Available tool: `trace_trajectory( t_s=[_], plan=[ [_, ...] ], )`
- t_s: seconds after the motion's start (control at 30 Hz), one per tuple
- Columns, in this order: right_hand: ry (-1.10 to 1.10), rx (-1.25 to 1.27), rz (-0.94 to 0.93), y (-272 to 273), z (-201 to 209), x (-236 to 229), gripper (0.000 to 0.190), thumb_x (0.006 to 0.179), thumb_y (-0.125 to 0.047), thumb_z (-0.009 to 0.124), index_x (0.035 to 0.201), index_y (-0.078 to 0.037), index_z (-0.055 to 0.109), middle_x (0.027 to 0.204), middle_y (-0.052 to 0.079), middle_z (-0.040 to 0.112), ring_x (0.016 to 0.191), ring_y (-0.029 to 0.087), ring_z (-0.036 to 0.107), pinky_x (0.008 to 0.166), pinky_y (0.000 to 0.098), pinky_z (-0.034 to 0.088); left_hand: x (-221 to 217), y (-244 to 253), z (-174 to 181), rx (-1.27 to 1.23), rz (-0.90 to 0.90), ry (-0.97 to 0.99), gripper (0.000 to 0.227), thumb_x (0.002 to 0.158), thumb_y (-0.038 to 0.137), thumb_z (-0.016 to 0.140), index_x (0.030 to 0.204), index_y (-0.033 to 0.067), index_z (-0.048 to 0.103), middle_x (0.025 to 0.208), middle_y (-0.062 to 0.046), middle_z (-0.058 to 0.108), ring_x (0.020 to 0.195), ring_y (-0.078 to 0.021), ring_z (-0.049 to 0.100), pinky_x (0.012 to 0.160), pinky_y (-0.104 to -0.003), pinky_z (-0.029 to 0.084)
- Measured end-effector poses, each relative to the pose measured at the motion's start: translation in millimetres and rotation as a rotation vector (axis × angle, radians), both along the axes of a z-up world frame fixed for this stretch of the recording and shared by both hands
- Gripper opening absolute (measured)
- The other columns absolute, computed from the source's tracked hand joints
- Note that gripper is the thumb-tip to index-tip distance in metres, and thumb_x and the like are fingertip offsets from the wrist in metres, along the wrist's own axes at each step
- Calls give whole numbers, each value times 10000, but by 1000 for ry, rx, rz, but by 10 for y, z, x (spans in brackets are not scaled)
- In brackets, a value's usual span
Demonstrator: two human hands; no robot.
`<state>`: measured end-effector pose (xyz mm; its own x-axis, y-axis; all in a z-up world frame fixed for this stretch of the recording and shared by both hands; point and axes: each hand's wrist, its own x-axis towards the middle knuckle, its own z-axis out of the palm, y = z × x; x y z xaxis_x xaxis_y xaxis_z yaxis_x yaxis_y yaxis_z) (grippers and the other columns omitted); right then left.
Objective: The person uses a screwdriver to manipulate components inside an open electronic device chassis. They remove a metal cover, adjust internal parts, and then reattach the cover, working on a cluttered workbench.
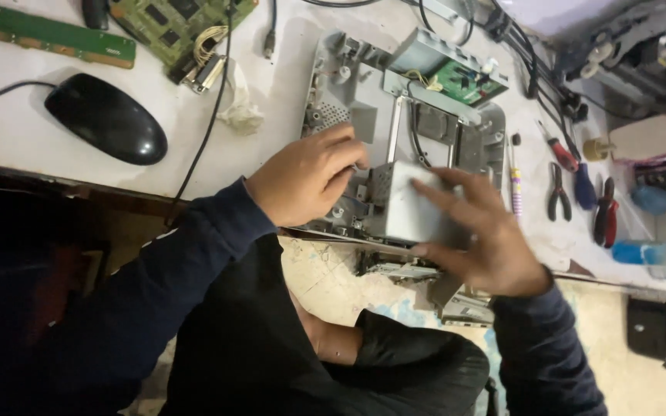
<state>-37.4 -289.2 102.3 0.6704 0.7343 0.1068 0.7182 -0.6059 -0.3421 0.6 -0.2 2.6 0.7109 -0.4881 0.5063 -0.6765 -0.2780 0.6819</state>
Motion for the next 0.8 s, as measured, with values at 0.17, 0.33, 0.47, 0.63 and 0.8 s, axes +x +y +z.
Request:
trace_trajectory(
  t_s=[0.17, 0.33, 0.47, 0.63, 0.8],
  plan=[
    [-16, 139, -74, -248, 357, 57, 781, 841, -221, 766, 1522, -13, 445, 1489, 326, 442, 1424, 489, 450, 1179, 765, 415, -32, 37, 41, -19, -26, 29, 80, 992, -13, 543, 1015, 23, 610, 1076, -112, 567, 858, -267, 608, 764, -427, 542],
    [5, 164, -103, -405, 286, 40, 866, 806, -269, 831, 1535, -63, 411, 1515, 239, 446, 1420, 417, 446, 1217, 707, 425, -21, 20, 90, 5, -8, -13, 101, 986, -43, 551, 1054, -20, 622, 1056, -141, 592, 873, -293, 629, 764, -422, 548],
    [35, 33, -157, -194, 215, -57, 1049, 724, -377, 926, 1547, -1, 397, 1455, 271, 497, 1300, 440, 523, 1067, 648, 524, -8, 18, 89, 37, -8, -41, 118, 964, -70, 556, 1060, -45, 620, 1053, -152, 611, 886, -291, 636, 797, -416, 574],
    [214, -61, -204, -14, 135, 87, 1076, 730, -468, 906, 1560, -39, 374, 1416, 227, 502, 1202, 420, 548, 916, 579, 579, -17, 14, 123, 99, 7, -21, 135, 963, -64, 586, 1088, -60, 636, 1042, -169, 609, 832, -272, 599, 727, -388, 542],
    [143, -81, -91, -61, 53, 116, 1067, 802, -573, 866, 1597, -94, 338, 1488, 218, 470, 1318, 434, 503, 983, 617, 494, -59, 3, 229, 96, 8, -24, 93, 990, -98, 621, 1066, -58, 657, 1010, -170, 597, 792, -282, 582, 722, -403, 488]
  ],
)
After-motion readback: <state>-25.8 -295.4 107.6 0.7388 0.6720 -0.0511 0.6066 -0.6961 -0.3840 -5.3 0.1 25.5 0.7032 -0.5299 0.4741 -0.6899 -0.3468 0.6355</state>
